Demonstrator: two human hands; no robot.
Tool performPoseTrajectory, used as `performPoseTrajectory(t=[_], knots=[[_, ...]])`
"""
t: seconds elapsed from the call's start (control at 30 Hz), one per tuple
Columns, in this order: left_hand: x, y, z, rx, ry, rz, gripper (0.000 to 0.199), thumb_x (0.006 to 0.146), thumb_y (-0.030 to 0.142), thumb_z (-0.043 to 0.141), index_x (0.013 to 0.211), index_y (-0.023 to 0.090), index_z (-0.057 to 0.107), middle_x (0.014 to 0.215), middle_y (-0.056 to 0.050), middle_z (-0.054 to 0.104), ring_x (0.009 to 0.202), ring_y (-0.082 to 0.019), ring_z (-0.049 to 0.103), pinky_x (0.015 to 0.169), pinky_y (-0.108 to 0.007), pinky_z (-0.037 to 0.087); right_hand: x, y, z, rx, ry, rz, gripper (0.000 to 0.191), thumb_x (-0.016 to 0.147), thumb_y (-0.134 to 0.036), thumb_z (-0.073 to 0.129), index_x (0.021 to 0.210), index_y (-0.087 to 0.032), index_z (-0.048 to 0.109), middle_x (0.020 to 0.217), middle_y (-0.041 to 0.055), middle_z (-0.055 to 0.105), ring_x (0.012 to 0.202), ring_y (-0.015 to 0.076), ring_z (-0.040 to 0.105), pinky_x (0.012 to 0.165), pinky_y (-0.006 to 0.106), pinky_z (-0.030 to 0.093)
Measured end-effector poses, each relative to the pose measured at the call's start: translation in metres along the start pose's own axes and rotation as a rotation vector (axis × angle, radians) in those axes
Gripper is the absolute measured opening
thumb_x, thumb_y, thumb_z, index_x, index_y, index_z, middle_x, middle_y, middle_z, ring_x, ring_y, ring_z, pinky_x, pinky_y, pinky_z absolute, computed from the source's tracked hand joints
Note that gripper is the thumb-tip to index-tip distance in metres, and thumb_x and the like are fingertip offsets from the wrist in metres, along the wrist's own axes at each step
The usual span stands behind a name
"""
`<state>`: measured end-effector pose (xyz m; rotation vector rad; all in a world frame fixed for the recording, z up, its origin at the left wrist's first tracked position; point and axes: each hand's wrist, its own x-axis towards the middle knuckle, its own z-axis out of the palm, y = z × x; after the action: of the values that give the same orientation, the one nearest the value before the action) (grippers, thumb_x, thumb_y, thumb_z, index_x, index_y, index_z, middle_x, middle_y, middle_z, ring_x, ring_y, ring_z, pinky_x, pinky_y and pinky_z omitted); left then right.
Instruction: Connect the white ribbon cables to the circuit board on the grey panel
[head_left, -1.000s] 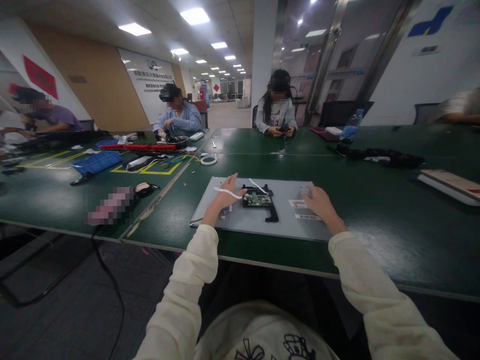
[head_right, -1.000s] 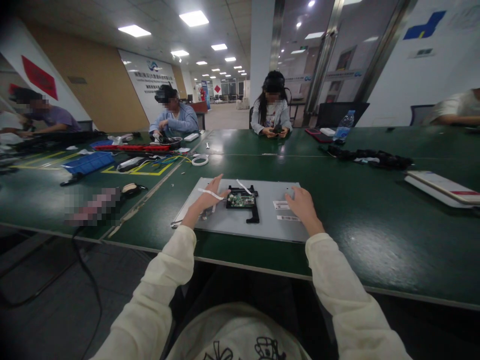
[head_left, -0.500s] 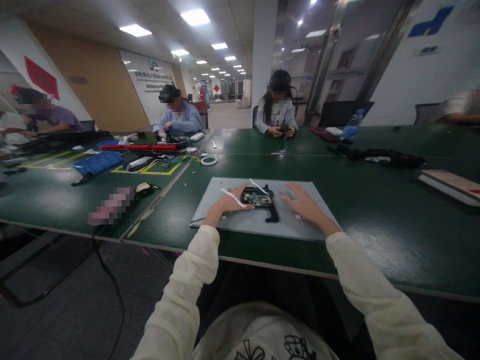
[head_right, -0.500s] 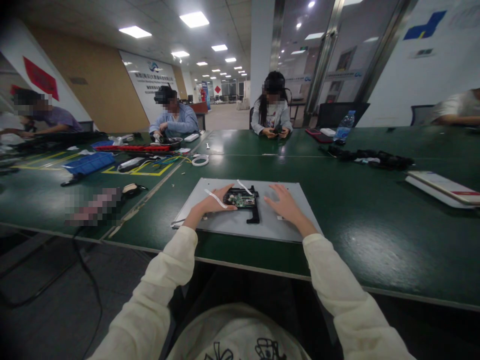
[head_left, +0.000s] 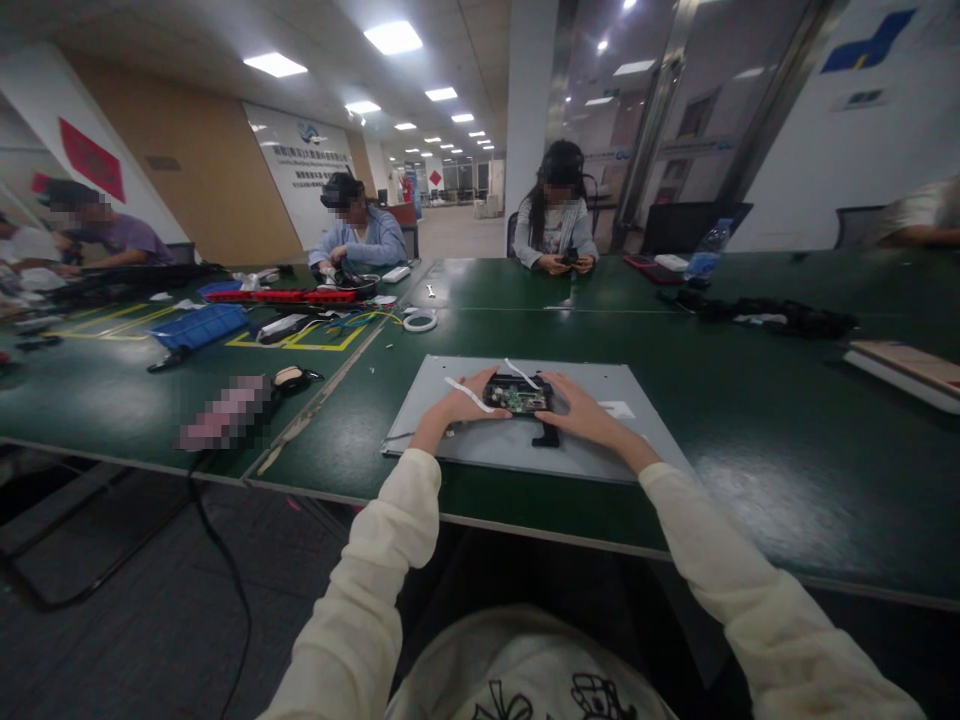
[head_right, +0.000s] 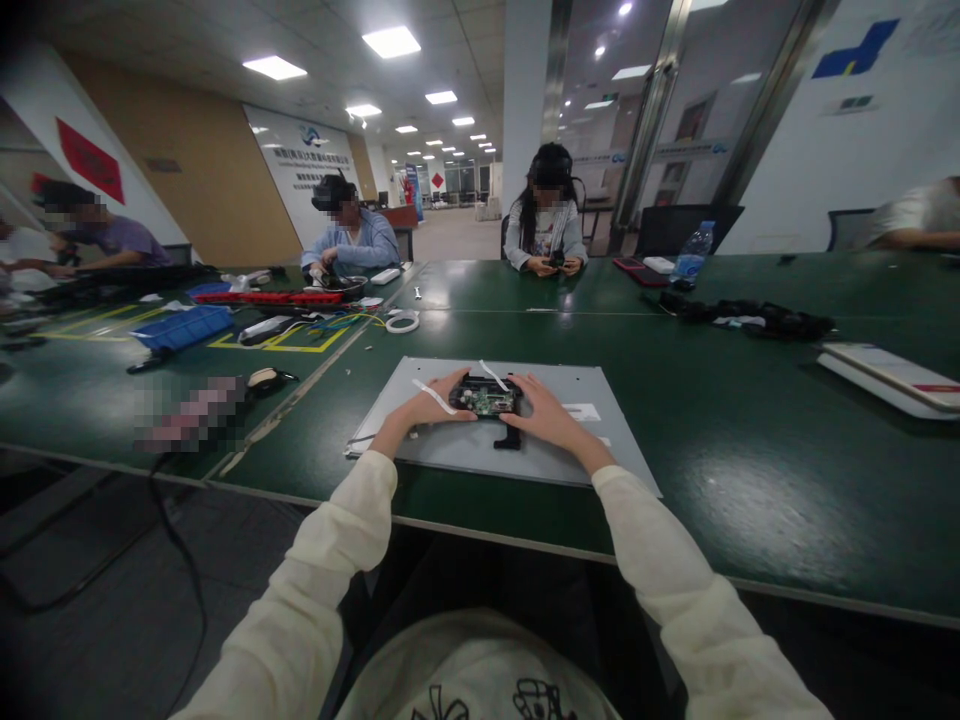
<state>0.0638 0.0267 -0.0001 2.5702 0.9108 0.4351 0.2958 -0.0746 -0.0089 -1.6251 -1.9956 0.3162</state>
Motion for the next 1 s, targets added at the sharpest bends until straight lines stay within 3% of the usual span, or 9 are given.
performPoseTrajectory(t=[0.7, 1.0], knots=[[0.0, -0.001, 0.001, 0.038, 0.009, 0.011, 0.095, 0.066, 0.063, 0.06, 0.14, 0.017, 0.022, 0.142, -0.014, 0.034, 0.132, -0.03, 0.03, 0.108, -0.046, 0.022, 0.0, 0.004, 0.004, 0.001, -0.029, 0.002, 0.072, 0.078, -0.056, 0.05, 0.139, -0.025, 0.03, 0.143, 0.0086, 0.033, 0.134, 0.0277, 0.024, 0.108, 0.047, 0.023], [-0.001, 0.004, 0.0, 0.091, 0.033, 0.014, 0.094, 0.066, 0.059, 0.061, 0.14, 0.017, 0.023, 0.143, -0.015, 0.032, 0.134, -0.031, 0.025, 0.107, -0.048, 0.024, -0.003, -0.006, -0.002, -0.004, -0.026, -0.006, 0.066, 0.079, -0.056, 0.047, 0.137, -0.024, 0.035, 0.142, 0.0089, 0.034, 0.132, 0.0279, 0.027, 0.107, 0.047, 0.026]])
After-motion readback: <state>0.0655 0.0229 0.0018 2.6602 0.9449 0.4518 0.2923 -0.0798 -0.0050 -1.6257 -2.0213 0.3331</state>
